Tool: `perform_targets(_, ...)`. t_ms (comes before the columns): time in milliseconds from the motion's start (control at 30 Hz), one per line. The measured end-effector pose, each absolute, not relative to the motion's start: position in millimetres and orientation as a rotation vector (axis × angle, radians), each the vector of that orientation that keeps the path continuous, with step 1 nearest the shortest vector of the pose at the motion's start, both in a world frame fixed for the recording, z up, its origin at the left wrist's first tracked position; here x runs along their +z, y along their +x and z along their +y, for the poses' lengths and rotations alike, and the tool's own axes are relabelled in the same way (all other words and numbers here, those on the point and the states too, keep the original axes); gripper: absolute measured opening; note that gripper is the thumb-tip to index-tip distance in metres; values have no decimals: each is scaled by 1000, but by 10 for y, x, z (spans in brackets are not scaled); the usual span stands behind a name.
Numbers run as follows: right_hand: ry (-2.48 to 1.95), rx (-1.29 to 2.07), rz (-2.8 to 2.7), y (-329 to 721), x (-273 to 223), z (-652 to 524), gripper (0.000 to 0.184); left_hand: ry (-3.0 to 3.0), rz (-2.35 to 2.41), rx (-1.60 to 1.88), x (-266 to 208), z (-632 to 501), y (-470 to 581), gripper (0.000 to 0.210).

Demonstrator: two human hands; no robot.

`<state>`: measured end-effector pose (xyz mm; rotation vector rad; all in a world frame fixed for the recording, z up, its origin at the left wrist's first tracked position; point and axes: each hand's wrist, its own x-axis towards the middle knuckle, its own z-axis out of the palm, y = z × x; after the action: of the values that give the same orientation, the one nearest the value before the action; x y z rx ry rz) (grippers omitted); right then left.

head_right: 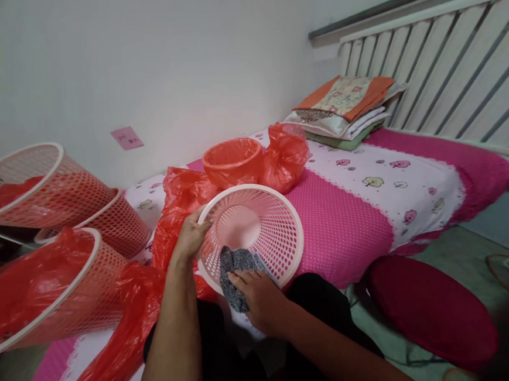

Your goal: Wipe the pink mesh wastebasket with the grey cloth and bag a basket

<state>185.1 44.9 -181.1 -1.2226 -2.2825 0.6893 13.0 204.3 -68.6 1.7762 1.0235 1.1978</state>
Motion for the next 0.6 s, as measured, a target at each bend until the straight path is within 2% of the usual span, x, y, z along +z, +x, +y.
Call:
perform_targets(133, -1430, 573, -2443, 1974, -1700, 345, 70, 1781, 1035, 1192, -694, 2023, 128, 46)
perform_targets(300, -1685, 235, -2460, 2160, -1636, 299, 50, 1734, 1016, 1234, -690, 2004, 135, 48)
perform_targets(367, -1651, 158, -2428, 2176, -1668, 285, 48, 1717, 1015, 1251, -686, 2002, 138, 49)
perform_targets(500, -1431, 180, -2415, 2112, -1814, 318, 57, 1708, 1003, 1229, -691, 2006, 137, 49)
perform_targets(600, -1478, 142, -2419, 2069, -1913, 404, 51, 1698, 1000, 1239, -702, 2013, 133, 47)
